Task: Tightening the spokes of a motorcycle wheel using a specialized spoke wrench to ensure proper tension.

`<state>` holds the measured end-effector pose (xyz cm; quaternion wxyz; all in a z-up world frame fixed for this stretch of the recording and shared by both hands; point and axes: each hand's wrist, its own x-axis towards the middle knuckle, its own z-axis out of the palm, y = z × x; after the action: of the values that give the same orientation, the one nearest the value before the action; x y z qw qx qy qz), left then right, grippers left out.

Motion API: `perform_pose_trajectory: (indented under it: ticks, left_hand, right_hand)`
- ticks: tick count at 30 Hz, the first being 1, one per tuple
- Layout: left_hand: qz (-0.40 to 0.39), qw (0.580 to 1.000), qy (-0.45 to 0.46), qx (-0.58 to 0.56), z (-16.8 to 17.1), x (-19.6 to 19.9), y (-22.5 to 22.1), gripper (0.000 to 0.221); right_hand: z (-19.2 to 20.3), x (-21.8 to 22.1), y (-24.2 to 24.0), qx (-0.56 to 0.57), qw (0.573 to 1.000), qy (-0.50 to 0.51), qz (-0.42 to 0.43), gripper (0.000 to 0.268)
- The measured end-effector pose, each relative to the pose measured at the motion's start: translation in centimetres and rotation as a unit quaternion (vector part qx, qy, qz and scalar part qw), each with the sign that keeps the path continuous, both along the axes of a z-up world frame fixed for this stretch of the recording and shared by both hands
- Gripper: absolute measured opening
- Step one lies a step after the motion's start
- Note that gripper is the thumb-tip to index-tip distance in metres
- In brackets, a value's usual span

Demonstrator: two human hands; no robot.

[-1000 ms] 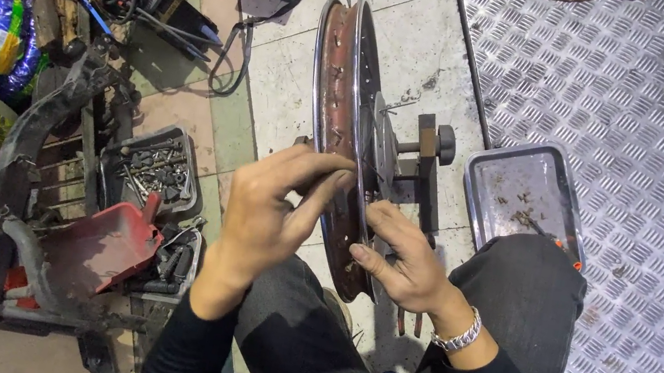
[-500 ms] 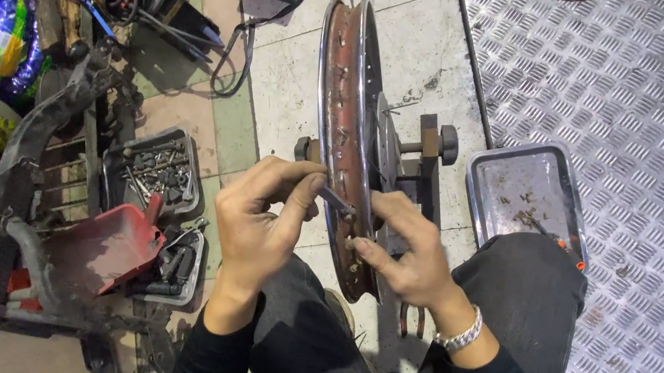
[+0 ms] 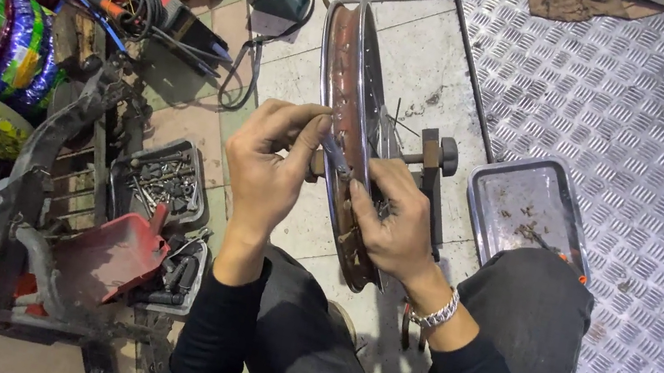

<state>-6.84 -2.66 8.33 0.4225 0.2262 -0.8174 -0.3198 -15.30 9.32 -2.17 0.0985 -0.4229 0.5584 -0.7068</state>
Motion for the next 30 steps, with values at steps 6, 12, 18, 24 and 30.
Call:
perform_pose_trajectory:
  ticks: [6, 12, 18, 24, 30]
  left_hand:
    - [-0.013, 0.999, -0.009, 0.042, 0.5, 0.6, -0.6, 0.006]
    - [-0.014, 0.997, -0.012, 0.078, -0.4, -0.8, -3.1, 0.011]
    - [-0.053, 0.989, 0.005, 0.141, -0.2, -2.2, -5.0, 0.012]
    - [-0.055, 0.993, -0.001, 0.101, -0.1, -2.4, -5.7, 0.014]
    - [-0.037, 0.993, 0.01, 0.111, -0.6, -2.6, -6.1, 0.014]
  right_hand:
    - [2.7, -0.7, 0.1, 0.006, 1.0, 0.007, -0.013, 0.02]
    - [0.5, -1.5, -3.3, -0.005, 0.999, 0.03, -0.044, 0.018]
    - [0.3, -2.9, -3.6, 0.011, 1.0, -0.017, -0.015, 0.018]
    - [0.2, -3.8, -4.5, 0.001, 1.0, -0.021, 0.002, 0.014]
    - [0.3, -4.6, -5.6, -0.004, 1.0, -0.027, 0.003, 0.013]
